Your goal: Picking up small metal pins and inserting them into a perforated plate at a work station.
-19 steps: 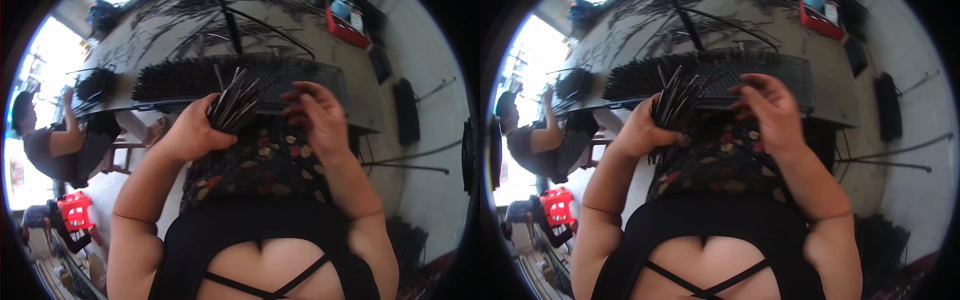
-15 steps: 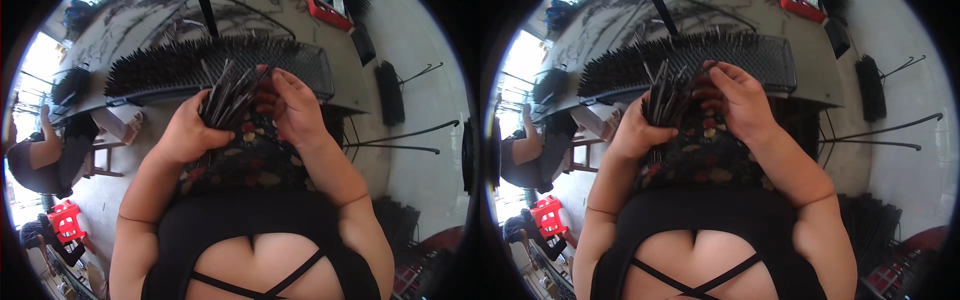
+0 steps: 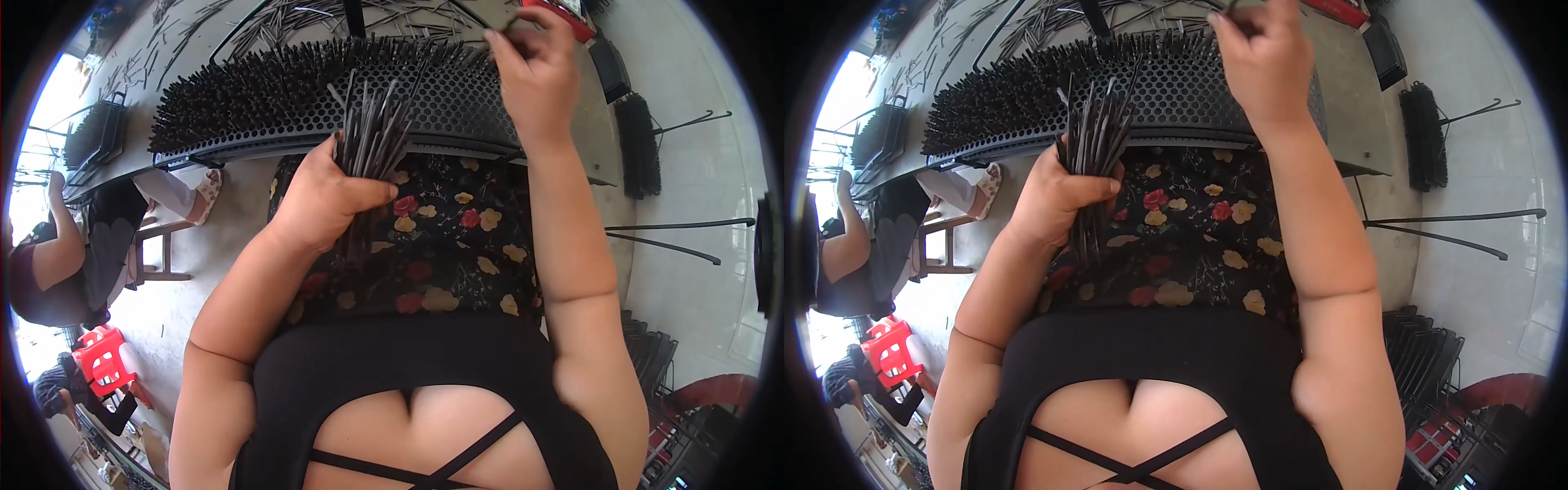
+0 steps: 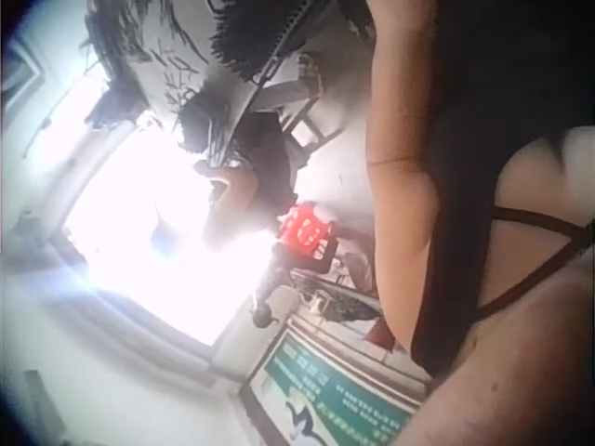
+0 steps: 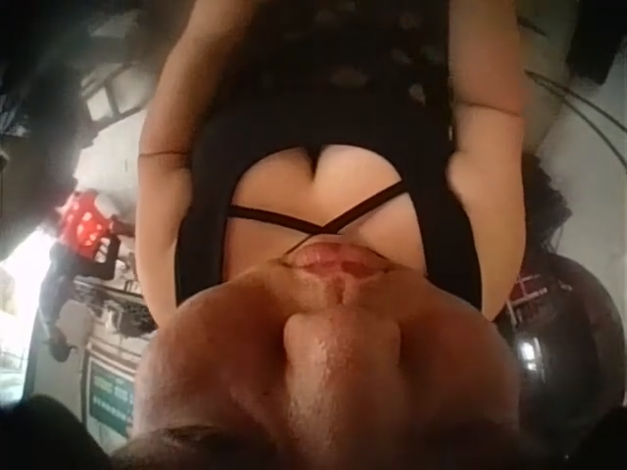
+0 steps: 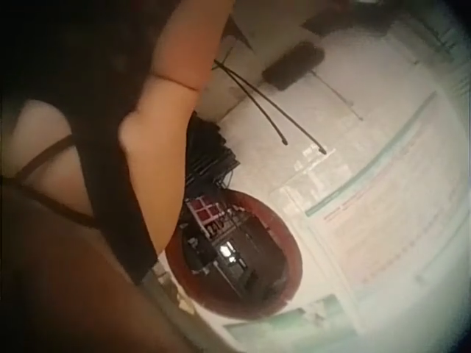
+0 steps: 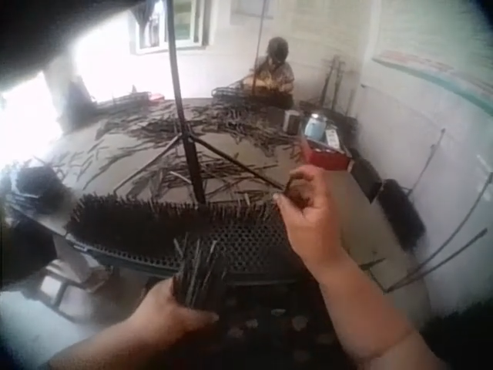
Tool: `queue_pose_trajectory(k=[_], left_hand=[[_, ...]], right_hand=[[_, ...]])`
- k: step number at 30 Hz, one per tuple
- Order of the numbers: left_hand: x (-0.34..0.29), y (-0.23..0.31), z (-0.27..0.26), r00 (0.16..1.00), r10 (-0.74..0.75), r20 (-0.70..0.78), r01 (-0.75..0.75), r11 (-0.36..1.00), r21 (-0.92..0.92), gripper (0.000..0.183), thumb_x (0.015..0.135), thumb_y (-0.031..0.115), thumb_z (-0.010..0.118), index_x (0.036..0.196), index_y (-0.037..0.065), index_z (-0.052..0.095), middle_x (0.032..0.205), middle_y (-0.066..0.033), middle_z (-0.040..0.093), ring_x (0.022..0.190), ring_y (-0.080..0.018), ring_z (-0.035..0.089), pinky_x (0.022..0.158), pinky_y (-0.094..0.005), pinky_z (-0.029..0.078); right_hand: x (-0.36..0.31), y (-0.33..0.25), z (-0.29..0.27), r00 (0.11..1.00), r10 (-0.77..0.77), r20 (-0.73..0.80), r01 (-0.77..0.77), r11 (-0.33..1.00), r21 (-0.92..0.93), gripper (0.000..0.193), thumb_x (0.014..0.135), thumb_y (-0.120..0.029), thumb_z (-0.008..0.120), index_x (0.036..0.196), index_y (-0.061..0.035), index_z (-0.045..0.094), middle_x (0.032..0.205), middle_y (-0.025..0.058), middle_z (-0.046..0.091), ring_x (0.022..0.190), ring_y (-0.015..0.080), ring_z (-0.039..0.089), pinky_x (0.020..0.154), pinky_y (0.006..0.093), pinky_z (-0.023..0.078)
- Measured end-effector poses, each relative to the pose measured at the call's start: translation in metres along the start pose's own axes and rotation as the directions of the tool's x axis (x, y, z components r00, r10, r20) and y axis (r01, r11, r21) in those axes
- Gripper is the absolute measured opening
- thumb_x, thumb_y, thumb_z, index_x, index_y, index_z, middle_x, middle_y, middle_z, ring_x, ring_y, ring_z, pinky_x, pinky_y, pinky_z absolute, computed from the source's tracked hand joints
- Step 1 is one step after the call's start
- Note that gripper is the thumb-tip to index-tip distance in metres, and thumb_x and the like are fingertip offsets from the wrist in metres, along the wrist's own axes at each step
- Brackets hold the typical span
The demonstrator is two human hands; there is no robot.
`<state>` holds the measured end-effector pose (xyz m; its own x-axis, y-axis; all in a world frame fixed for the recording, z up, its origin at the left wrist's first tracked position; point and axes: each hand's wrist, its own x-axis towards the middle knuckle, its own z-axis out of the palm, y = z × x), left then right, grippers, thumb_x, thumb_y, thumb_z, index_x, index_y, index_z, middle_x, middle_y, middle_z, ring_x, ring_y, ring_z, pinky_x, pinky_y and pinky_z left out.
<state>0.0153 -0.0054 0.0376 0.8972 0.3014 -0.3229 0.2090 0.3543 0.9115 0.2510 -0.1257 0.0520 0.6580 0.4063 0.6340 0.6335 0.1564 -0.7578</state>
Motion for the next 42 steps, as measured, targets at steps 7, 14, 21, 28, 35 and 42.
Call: queue_pose_trajectory(k=[7,14,21,28,35,42], left_hand=[[-0.003,-0.009,0.011,1.0,-0.014,-0.014,0.013,0.998,-0.06,0.03,0.071,-0.007,0.069,0.098,0.001,0.059,0.081,-0.0066,0.063,0.064,-0.0154,0.06,0.058,-0.029,0.051],[0.002,-0.014,0.011,0.999,-0.043,0.028,0.046,0.992,-0.115,0.032,0.072,-0.008,0.07,0.1,0.0,0.056,0.081,-0.0061,0.062,0.066,-0.0157,0.061,0.062,-0.0294,0.051],[0.003,-0.02,0.012,0.999,0.007,0.037,-0.002,0.99,-0.139,0.033,0.071,-0.005,0.072,0.102,0.001,0.06,0.084,-0.0066,0.064,0.065,-0.0156,0.061,0.06,-0.0291,0.052],[0.01,-0.021,0.02,0.993,-0.079,0.091,0.083,0.996,-0.042,0.044,0.07,-0.006,0.073,0.111,0.001,0.057,0.086,-0.0051,0.063,0.068,-0.0147,0.061,0.062,-0.0281,0.052],[0.012,-0.017,0.033,0.989,-0.072,0.129,0.018,0.925,0.38,0.05,0.067,0.013,0.076,0.11,-0.005,0.059,0.09,-0.0115,0.067,0.082,-0.0186,0.063,0.08,-0.032,0.051],[0.012,-0.016,0.033,0.988,-0.059,0.143,-0.003,0.916,0.4,0.051,0.067,0.015,0.076,0.111,-0.005,0.058,0.091,-0.0124,0.068,0.084,-0.0199,0.064,0.081,-0.033,0.051]], right_hand=[[-0.005,0.011,0.021,0.985,-0.171,0.016,0.156,0.854,-0.496,0.035,0.082,-0.01,0.077,0.11,-0.0111,0.056,0.082,0.0056,0.073,0.073,0.0148,0.07,0.069,0.0266,0.052],[0.003,0.019,0.018,0.856,-0.415,0.309,0.51,0.583,-0.632,0.014,0.085,-0.011,0.074,0.098,-0.0116,0.07,0.09,0.0079,0.073,0.079,0.0155,0.069,0.072,0.0241,0.051],[-0.024,-0.04,0.016,0.734,0.464,0.495,-0.562,0.825,0.06,0.019,0.085,-0.013,0.074,0.098,0.0003,0.07,0.083,0.005,0.071,0.07,0.0082,0.065,0.058,0.0201,0.047],[0.006,-0.003,0.003,0.991,0.123,-0.051,-0.131,0.968,-0.216,0.017,0.084,-0.006,0.075,0.097,-0.0022,0.064,0.081,0.0064,0.071,0.069,0.0096,0.065,0.061,0.0214,0.048],[-0.004,0.015,0.01,0.981,-0.187,-0.054,0.147,0.895,-0.422,0.022,0.082,-0.006,0.078,0.1,-0.0047,0.064,0.081,0.0057,0.072,0.069,0.0076,0.064,0.067,0.0232,0.051],[0.009,0.025,0.005,0.819,-0.494,0.291,0.561,0.587,-0.583,0.013,0.079,-0.015,0.077,0.091,-0.0116,0.073,0.081,0.0062,0.071,0.07,0.0233,0.066,0.065,0.0305,0.052]])
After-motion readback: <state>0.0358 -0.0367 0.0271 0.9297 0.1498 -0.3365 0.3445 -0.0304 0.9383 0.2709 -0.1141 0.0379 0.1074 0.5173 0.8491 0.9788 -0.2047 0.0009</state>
